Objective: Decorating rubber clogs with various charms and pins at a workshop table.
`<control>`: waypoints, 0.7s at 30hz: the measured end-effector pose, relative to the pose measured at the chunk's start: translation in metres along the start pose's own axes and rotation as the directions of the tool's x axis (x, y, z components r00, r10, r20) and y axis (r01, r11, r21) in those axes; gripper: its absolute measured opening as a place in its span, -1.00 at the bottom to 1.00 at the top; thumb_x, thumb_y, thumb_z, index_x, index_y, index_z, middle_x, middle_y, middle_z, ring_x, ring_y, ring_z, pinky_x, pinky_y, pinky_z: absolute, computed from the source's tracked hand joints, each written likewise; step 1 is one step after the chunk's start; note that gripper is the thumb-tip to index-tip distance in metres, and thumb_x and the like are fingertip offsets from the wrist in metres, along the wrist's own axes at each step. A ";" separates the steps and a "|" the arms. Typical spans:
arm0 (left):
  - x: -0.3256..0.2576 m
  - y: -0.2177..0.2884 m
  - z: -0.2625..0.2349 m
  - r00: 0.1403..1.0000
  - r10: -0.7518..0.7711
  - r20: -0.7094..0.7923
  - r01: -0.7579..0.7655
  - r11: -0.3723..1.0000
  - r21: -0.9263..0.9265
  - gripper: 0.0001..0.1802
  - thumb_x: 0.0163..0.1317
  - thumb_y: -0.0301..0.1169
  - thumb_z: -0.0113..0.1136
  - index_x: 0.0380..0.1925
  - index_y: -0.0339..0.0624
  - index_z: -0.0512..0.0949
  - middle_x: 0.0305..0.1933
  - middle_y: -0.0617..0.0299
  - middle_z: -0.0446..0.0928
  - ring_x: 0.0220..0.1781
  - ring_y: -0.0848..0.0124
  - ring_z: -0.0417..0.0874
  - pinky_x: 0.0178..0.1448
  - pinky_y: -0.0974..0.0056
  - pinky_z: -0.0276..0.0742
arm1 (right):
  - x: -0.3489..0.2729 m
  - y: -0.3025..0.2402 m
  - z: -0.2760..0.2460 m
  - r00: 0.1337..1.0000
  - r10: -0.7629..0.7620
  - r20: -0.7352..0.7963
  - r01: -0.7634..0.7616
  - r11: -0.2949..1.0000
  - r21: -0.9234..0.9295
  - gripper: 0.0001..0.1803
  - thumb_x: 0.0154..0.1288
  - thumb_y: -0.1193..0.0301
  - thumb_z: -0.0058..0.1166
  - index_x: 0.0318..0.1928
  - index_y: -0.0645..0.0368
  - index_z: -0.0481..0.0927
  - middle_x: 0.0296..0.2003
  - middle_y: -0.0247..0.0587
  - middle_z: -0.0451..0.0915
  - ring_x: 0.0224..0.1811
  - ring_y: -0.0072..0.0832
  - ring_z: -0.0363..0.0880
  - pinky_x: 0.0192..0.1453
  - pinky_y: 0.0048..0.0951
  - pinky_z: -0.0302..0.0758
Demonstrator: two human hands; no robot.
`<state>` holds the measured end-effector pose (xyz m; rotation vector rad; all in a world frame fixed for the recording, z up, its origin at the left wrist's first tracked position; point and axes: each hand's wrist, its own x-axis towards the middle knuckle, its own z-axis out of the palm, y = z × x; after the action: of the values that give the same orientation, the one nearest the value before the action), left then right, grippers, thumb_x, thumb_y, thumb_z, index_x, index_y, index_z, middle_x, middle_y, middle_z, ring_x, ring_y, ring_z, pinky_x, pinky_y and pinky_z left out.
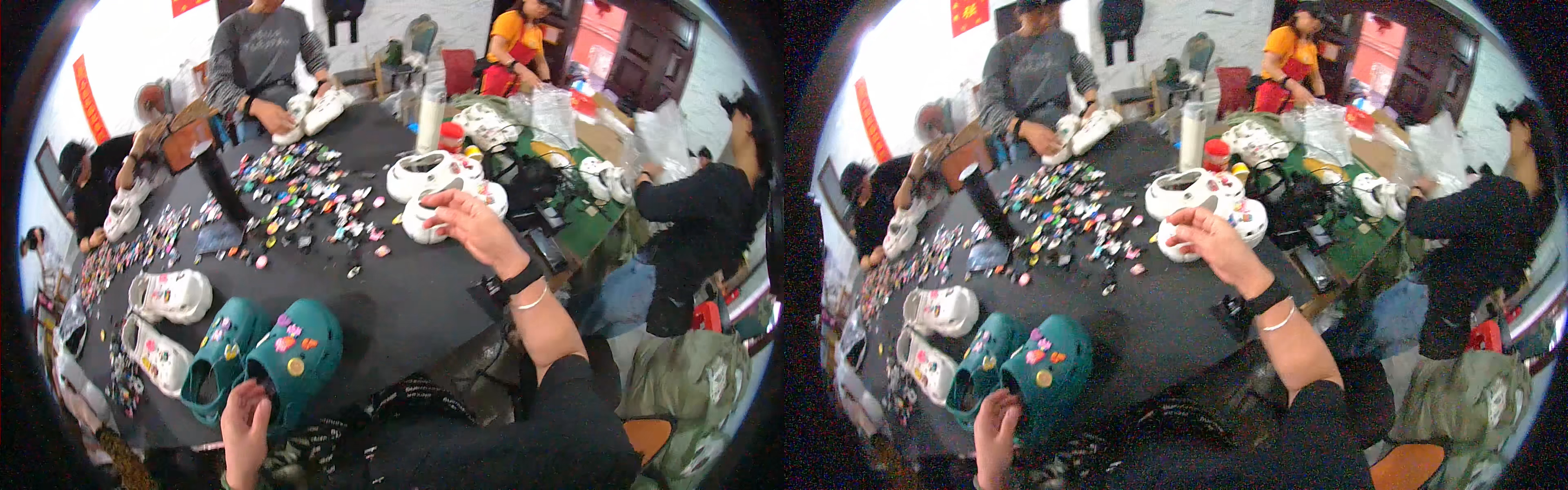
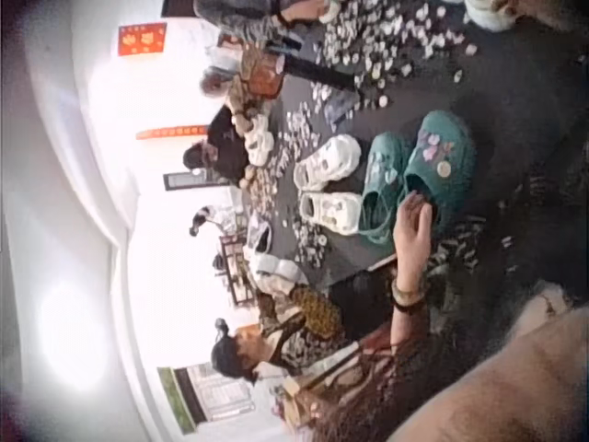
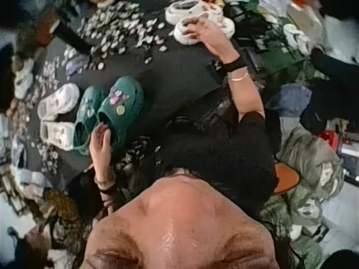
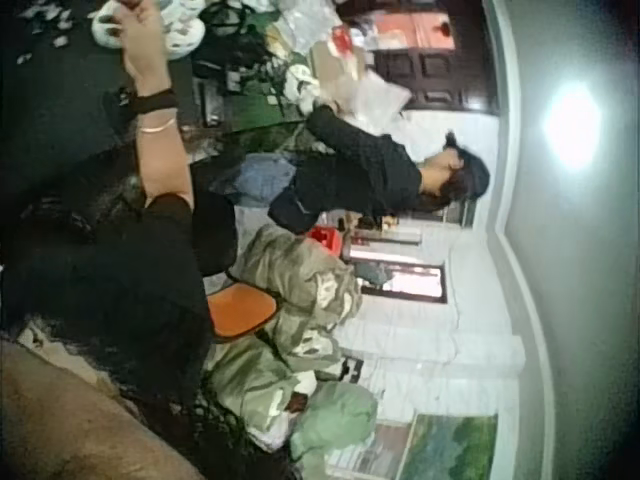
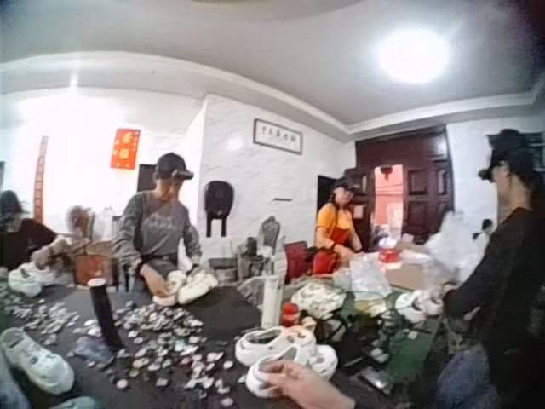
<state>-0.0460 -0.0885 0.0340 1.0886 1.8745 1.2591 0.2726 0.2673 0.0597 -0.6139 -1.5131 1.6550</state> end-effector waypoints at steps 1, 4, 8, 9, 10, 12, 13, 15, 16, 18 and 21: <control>0.004 0.006 0.000 0.999 -0.039 0.023 0.040 0.998 -0.048 -0.56 0.38 -0.43 0.09 0.21 -0.40 0.37 0.06 0.03 0.55 0.07 0.35 0.57 0.19 0.27 0.49 | 0.003 -0.001 0.001 1.000 -0.005 -0.006 0.005 0.995 -0.095 -0.74 0.42 0.43 0.04 0.07 0.23 0.52 -0.06 -0.30 0.57 -0.08 -0.55 0.63 -0.07 -0.54 0.52; 0.009 0.023 0.003 0.972 -0.218 0.085 0.234 0.904 -0.358 -0.54 0.42 -0.42 0.05 0.25 -0.45 0.33 0.18 -0.01 0.49 0.16 0.30 0.53 0.29 0.24 0.44 | 0.015 -0.010 0.006 0.999 0.015 0.030 -0.005 0.957 -0.291 -0.75 0.41 0.41 0.06 0.03 0.23 0.54 -0.09 -0.30 0.60 -0.12 -0.57 0.63 -0.08 -0.55 0.52; 0.020 0.010 0.004 0.929 -0.284 0.236 0.368 0.651 -0.663 -0.54 0.45 -0.38 0.00 0.27 -0.39 0.31 0.29 0.04 0.41 0.27 0.27 0.47 0.37 0.19 0.36 | 0.037 -0.014 0.018 0.989 0.067 0.131 0.003 0.880 -0.476 -0.77 0.40 0.39 0.07 -0.03 0.23 0.56 -0.17 -0.29 0.62 -0.18 -0.61 0.63 -0.10 -0.54 0.50; 0.027 0.007 0.007 0.915 -0.264 0.305 0.403 0.561 -0.723 -0.53 0.46 -0.36 -0.01 0.27 -0.39 0.30 0.30 0.05 0.40 0.30 0.24 0.45 0.38 0.16 0.34 | 0.042 -0.013 0.022 0.986 0.082 0.147 0.003 0.865 -0.502 -0.78 0.39 0.40 0.07 -0.05 0.25 0.57 -0.18 -0.30 0.62 -0.19 -0.60 0.63 -0.09 -0.51 0.51; 0.034 0.003 0.012 0.917 -0.270 0.294 0.397 0.558 -0.729 -0.53 0.46 -0.36 -0.01 0.27 -0.39 0.30 0.30 0.05 0.40 0.30 0.24 0.45 0.38 0.16 0.34 | 0.047 -0.012 0.027 0.982 0.095 0.163 0.005 0.849 -0.528 -0.79 0.39 0.41 0.06 -0.07 0.28 0.57 -0.20 -0.30 0.63 -0.21 -0.59 0.63 -0.09 -0.48 0.52; 0.048 0.002 0.023 0.933 -0.189 0.305 0.359 0.477 -0.802 -0.53 0.47 -0.34 -0.05 0.28 -0.39 0.29 0.29 0.06 0.41 0.33 0.21 0.43 0.40 0.10 0.33 | 0.059 -0.002 0.030 0.976 0.079 0.203 0.048 0.833 -0.552 -0.79 0.36 0.41 0.08 -0.10 0.29 0.58 -0.23 -0.28 0.64 -0.22 -0.57 0.63 -0.10 -0.46 0.54; 0.050 0.019 0.029 0.940 -0.185 0.287 0.341 0.483 -0.807 -0.54 0.48 -0.30 -0.05 0.25 -0.36 0.32 0.31 0.04 0.40 0.35 0.22 0.42 0.42 0.07 0.34 | 0.066 0.005 0.033 0.969 0.057 0.239 0.094 0.814 -0.573 -0.78 0.33 0.41 0.10 -0.13 0.31 0.59 -0.26 -0.25 0.65 -0.24 -0.55 0.64 -0.10 -0.43 0.55; 0.059 0.025 0.031 0.921 -0.220 0.322 0.389 0.439 -0.810 -0.56 0.48 -0.29 -0.04 0.22 -0.36 0.34 0.29 0.04 0.42 0.32 0.23 0.45 0.40 0.06 0.37 | 0.083 0.016 0.041 0.958 0.081 0.275 0.122 0.750 -0.649 -0.78 0.30 0.40 0.13 -0.16 0.31 0.60 -0.28 -0.22 0.66 -0.25 -0.52 0.64 -0.10 -0.42 0.56; 0.062 0.025 0.032 0.897 -0.245 0.368 0.440 0.396 -0.806 -0.57 0.48 -0.27 -0.04 0.20 -0.35 0.37 0.27 0.04 0.45 0.29 0.23 0.49 0.38 0.06 0.41 | 0.090 0.020 0.045 0.949 0.103 0.296 0.151 0.677 -0.720 -0.78 0.26 0.39 0.16 -0.19 0.31 0.61 -0.30 -0.19 0.67 -0.26 -0.50 0.64 -0.10 -0.41 0.57; 0.069 0.023 0.037 0.882 -0.280 0.380 0.466 0.387 -0.796 -0.58 0.45 -0.28 0.00 0.17 -0.34 0.39 0.23 0.04 0.49 0.24 0.22 0.54 0.32 0.07 0.48 | 0.103 0.027 0.058 0.945 0.090 0.314 0.196 0.614 -0.765 -0.80 0.20 0.39 0.18 -0.23 0.26 0.64 -0.32 -0.12 0.69 -0.27 -0.40 0.66 -0.12 -0.37 0.57; 0.074 0.013 0.039 0.865 -0.323 0.383 0.493 0.411 -0.767 -0.61 0.41 -0.32 0.06 0.14 -0.33 0.42 0.15 0.02 0.54 0.14 0.20 0.62 0.22 0.09 0.59 | 0.127 0.050 0.075 0.891 0.101 0.443 0.357 0.449 -0.819 -0.83 0.17 0.45 0.16 -0.23 0.20 0.66 -0.31 -0.08 0.69 -0.25 -0.26 0.68 -0.12 -0.33 0.57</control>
<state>-0.0442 -0.0045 0.0290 0.1404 0.9939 1.4382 0.1297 0.3274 0.0442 -0.6279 -2.7372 0.7294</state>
